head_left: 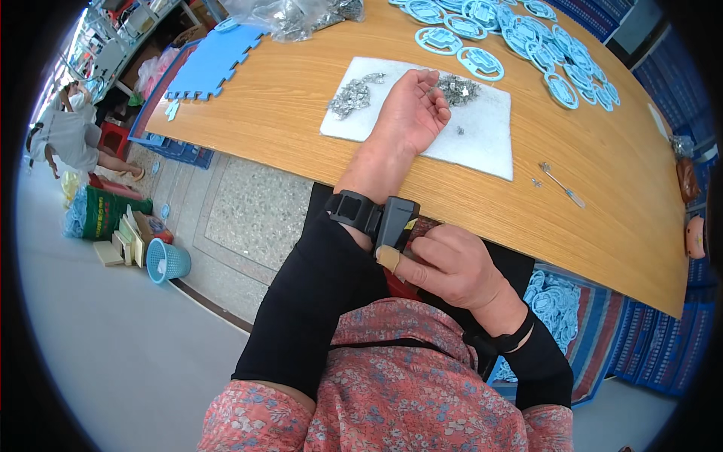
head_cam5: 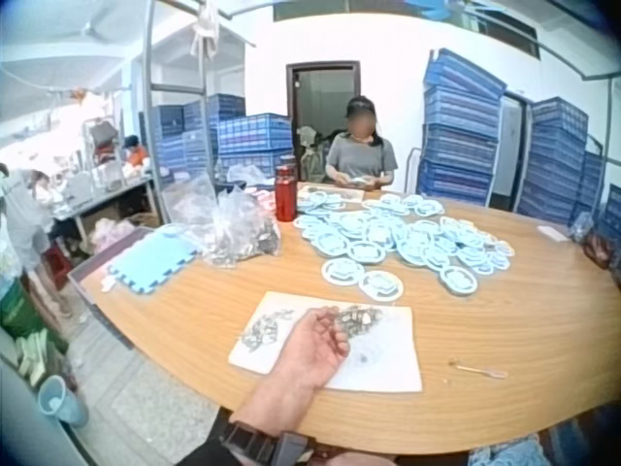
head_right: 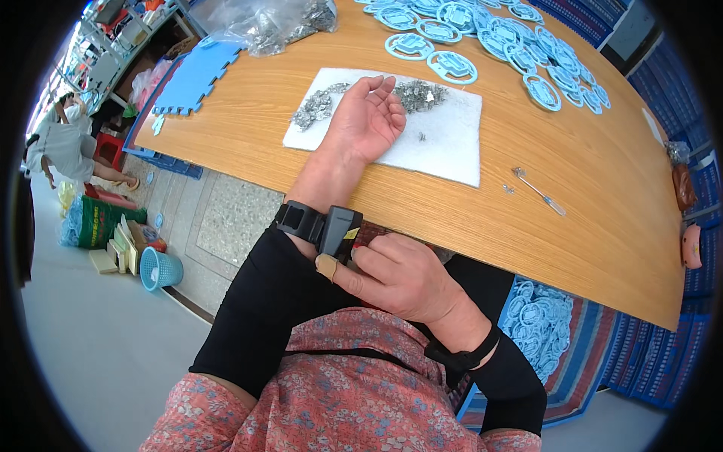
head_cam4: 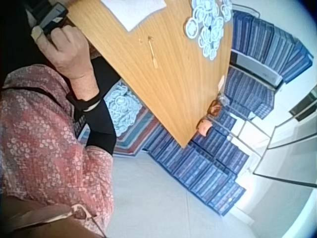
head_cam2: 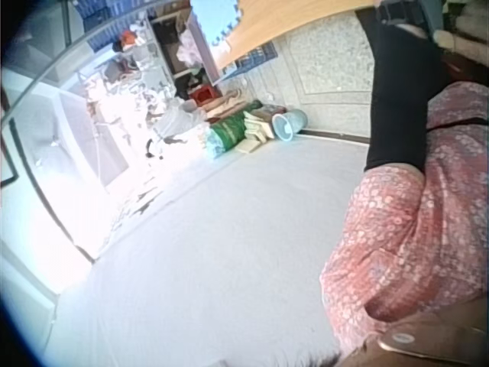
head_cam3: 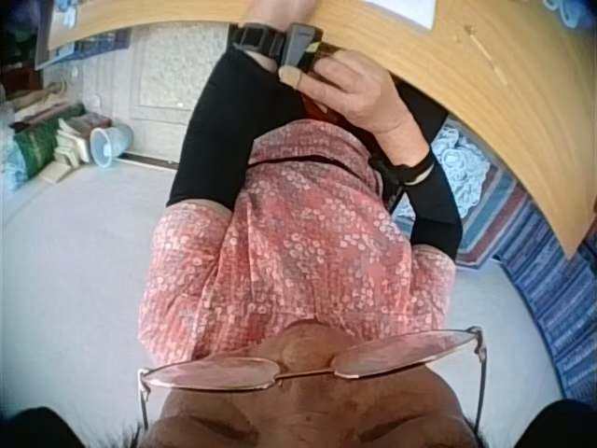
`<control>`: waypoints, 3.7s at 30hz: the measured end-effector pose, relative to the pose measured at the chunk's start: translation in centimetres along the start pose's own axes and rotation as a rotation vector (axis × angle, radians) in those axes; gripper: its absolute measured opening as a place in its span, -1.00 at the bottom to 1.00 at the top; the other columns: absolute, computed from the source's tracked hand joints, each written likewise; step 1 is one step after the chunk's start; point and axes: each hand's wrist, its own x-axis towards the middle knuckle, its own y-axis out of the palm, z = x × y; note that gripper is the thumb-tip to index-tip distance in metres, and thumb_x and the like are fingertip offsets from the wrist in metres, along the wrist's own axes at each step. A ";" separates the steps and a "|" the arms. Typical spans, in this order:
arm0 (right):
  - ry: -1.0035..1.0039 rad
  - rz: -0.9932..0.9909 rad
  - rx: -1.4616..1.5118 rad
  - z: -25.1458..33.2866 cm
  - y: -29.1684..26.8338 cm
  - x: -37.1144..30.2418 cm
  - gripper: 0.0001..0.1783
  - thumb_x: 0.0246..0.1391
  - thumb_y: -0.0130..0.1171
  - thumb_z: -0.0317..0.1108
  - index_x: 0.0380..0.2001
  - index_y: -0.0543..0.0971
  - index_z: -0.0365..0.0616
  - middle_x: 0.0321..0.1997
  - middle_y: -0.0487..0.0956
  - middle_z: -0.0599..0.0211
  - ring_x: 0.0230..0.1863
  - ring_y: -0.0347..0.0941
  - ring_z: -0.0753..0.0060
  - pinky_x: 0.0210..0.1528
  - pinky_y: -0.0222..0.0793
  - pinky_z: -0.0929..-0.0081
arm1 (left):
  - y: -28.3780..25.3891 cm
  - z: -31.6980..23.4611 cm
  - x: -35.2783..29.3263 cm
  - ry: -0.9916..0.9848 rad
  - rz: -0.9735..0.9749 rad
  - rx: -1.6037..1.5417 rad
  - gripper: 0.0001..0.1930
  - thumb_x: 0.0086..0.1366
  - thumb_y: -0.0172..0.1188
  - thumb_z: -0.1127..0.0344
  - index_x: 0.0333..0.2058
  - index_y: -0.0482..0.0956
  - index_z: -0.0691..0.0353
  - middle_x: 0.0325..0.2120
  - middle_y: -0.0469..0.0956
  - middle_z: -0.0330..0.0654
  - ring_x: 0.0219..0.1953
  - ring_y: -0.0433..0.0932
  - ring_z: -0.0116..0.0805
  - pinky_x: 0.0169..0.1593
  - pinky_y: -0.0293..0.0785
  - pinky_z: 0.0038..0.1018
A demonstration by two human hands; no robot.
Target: The person sits at a table and assembles light blue plastic rings by inserting small metal components into them using a pointed tool. They pick up a ring, insert a metal piece, and place the finished item on the table, repeating this process for multiple units.
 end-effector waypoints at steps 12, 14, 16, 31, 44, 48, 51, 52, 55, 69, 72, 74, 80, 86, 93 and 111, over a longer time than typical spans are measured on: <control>0.086 0.093 -0.007 1.5 0.2 1.1 -0.71 -0.05 0.26 -0.47 -0.17 0.59 -0.12 -0.53 0.30 0.46 -0.51 0.37 0.51 -0.48 0.36 0.52 | 0.4 0.6 0.0 -0.070 0.061 0.189 -0.80 0.32 0.15 0.25 -0.19 0.50 0.25 -0.47 0.44 -0.26 -0.45 0.43 -0.47 -0.41 0.45 -0.57; 0.086 0.099 0.005 1.3 0.4 0.6 -0.74 -0.05 0.27 -0.46 -0.21 0.58 -0.11 -0.53 0.32 0.45 -0.51 0.37 0.50 -0.49 0.36 0.52 | 0.6 0.5 0.0 -0.099 0.069 0.142 -0.80 0.33 0.14 0.24 -0.20 0.51 0.25 -0.48 0.44 -0.26 -0.45 0.43 -0.47 -0.40 0.45 -0.58; 0.092 0.077 0.020 1.2 0.6 0.3 -0.74 -0.05 0.28 -0.45 -0.22 0.57 -0.11 -0.53 0.33 0.45 -0.53 0.37 0.49 -0.50 0.36 0.52 | 0.7 0.3 -0.2 -0.096 0.080 0.133 -0.81 0.35 0.12 0.24 -0.21 0.50 0.25 -0.48 0.44 -0.26 -0.45 0.42 -0.47 -0.40 0.45 -0.58; 0.304 -0.081 -0.261 4.3 2.1 3.7 -0.74 -0.23 0.42 -0.35 -0.38 0.61 -0.03 -0.58 0.34 0.53 -0.53 0.30 0.42 -0.46 0.15 0.42 | 0.5 -1.0 0.9 0.057 0.002 0.155 -0.77 0.32 0.15 0.23 -0.15 0.46 0.25 -0.48 0.43 -0.24 -0.47 0.42 -0.48 -0.38 0.45 -0.55; 0.509 0.032 -0.298 4.1 2.5 5.9 -0.77 -0.33 0.36 -0.42 -0.56 0.48 -0.04 -0.60 0.32 0.41 -0.47 0.33 0.33 -0.27 0.09 0.26 | 0.9 -0.4 0.4 0.145 -0.007 0.569 -0.73 0.27 0.24 0.14 -0.27 0.47 0.22 -0.47 0.45 -0.25 -0.47 0.43 -0.46 -0.36 0.46 -0.50; 0.332 -0.022 -0.308 3.8 2.7 5.8 -0.87 -0.12 0.25 -0.40 -0.40 0.61 0.01 -0.59 0.24 0.50 -0.47 0.28 0.45 -0.28 0.08 0.32 | 0.7 -0.5 0.3 0.141 0.005 0.554 -0.74 0.27 0.22 0.14 -0.28 0.47 0.22 -0.46 0.45 -0.25 -0.46 0.44 -0.46 -0.36 0.47 -0.50; 0.238 0.037 -0.302 3.4 2.5 5.0 -0.77 -0.06 0.22 -0.39 -0.26 0.67 0.05 -0.59 0.24 0.52 -0.48 0.27 0.49 -0.30 0.09 0.35 | 0.8 -0.5 0.3 0.155 -0.004 0.557 -0.73 0.26 0.19 0.16 -0.27 0.49 0.26 -0.46 0.46 -0.24 -0.46 0.43 -0.46 -0.38 0.48 -0.48; 0.228 0.063 -0.298 3.5 2.3 4.8 -0.75 -0.05 0.22 -0.39 -0.23 0.67 0.04 -0.59 0.24 0.52 -0.48 0.27 0.50 -0.31 0.09 0.36 | 0.8 -0.5 0.2 0.157 -0.008 0.557 -0.73 0.26 0.18 0.16 -0.27 0.50 0.27 -0.46 0.46 -0.24 -0.46 0.44 -0.46 -0.38 0.48 -0.49; 0.233 0.145 -0.300 4.3 2.1 4.9 -0.74 -0.09 0.31 -0.40 -0.24 0.67 0.03 -0.64 0.30 0.54 -0.50 0.32 0.49 -0.35 0.15 0.39 | 0.4 -0.6 0.3 0.158 -0.015 0.561 -0.73 0.26 0.18 0.16 -0.27 0.50 0.27 -0.47 0.46 -0.24 -0.46 0.44 -0.47 -0.38 0.48 -0.49; 0.657 0.100 -0.106 4.0 2.0 7.2 -0.73 -0.14 0.43 -0.31 -0.46 0.50 -0.10 -0.62 0.46 0.32 -0.51 0.53 0.23 -0.50 0.38 0.25 | 0.3 0.8 0.6 0.270 0.006 0.884 -0.71 0.29 0.20 0.17 -0.21 0.56 0.32 -0.48 0.51 -0.25 -0.50 0.49 -0.52 -0.45 0.50 -0.56; 0.706 0.049 -0.103 3.6 2.2 7.8 -0.65 -0.16 0.43 -0.32 -0.35 0.47 -0.12 -0.44 0.48 0.24 -0.46 0.54 0.14 -0.47 0.42 0.20 | 0.1 0.8 0.6 0.274 0.006 0.886 -0.72 0.29 0.20 0.19 -0.20 0.56 0.33 -0.47 0.52 -0.25 -0.50 0.49 -0.52 -0.45 0.51 -0.56; 0.723 0.014 -0.126 3.2 2.6 8.0 -0.58 -0.17 0.43 -0.34 -0.25 0.44 -0.13 -0.30 0.46 0.19 -0.43 0.55 0.08 -0.45 0.45 0.19 | 0.1 0.8 0.5 0.276 0.008 0.883 -0.72 0.29 0.20 0.20 -0.20 0.56 0.34 -0.47 0.53 -0.25 -0.50 0.50 -0.53 -0.44 0.51 -0.55; 0.785 0.116 -0.138 3.3 3.0 8.4 -0.51 -0.15 0.38 -0.41 -0.12 0.40 -0.12 -0.18 0.40 0.17 -0.37 0.56 0.03 -0.41 0.48 0.17 | -0.3 1.4 0.8 0.354 -0.009 0.893 -0.74 0.23 0.21 0.22 -0.26 0.62 0.33 -0.48 0.63 -0.13 -0.56 0.59 -0.42 -0.45 0.56 -0.48; 0.677 0.038 -0.189 3.1 4.5 7.8 -0.45 -0.21 0.27 -0.55 -0.05 0.41 -0.11 -0.11 0.42 0.11 -0.34 0.53 -0.07 -0.36 0.48 0.11 | -0.3 1.4 0.6 0.352 0.009 1.017 -0.72 0.29 0.18 0.26 -0.14 0.58 0.35 -0.45 0.56 -0.24 -0.48 0.55 -0.54 -0.42 0.56 -0.56; 0.682 0.143 -0.234 3.1 3.8 7.7 -0.42 -0.21 0.26 -0.57 0.00 0.44 -0.09 -0.12 0.41 0.18 -0.19 0.46 0.05 -0.23 0.32 0.17 | -0.3 1.4 0.7 0.354 -0.002 0.954 -0.71 0.29 0.18 0.26 -0.13 0.57 0.36 -0.45 0.58 -0.22 -0.51 0.55 -0.52 -0.44 0.55 -0.56; 0.588 0.021 0.137 1.7 -0.7 2.6 -0.58 -0.12 0.35 -0.52 -0.09 0.61 -0.10 -0.35 0.55 0.20 -0.34 0.48 0.12 -0.26 0.40 0.29 | -0.7 -0.1 -0.2 0.239 0.078 0.721 -0.78 0.35 0.18 0.27 -0.14 0.56 0.29 -0.48 0.52 -0.29 -0.47 0.49 -0.54 -0.39 0.51 -0.59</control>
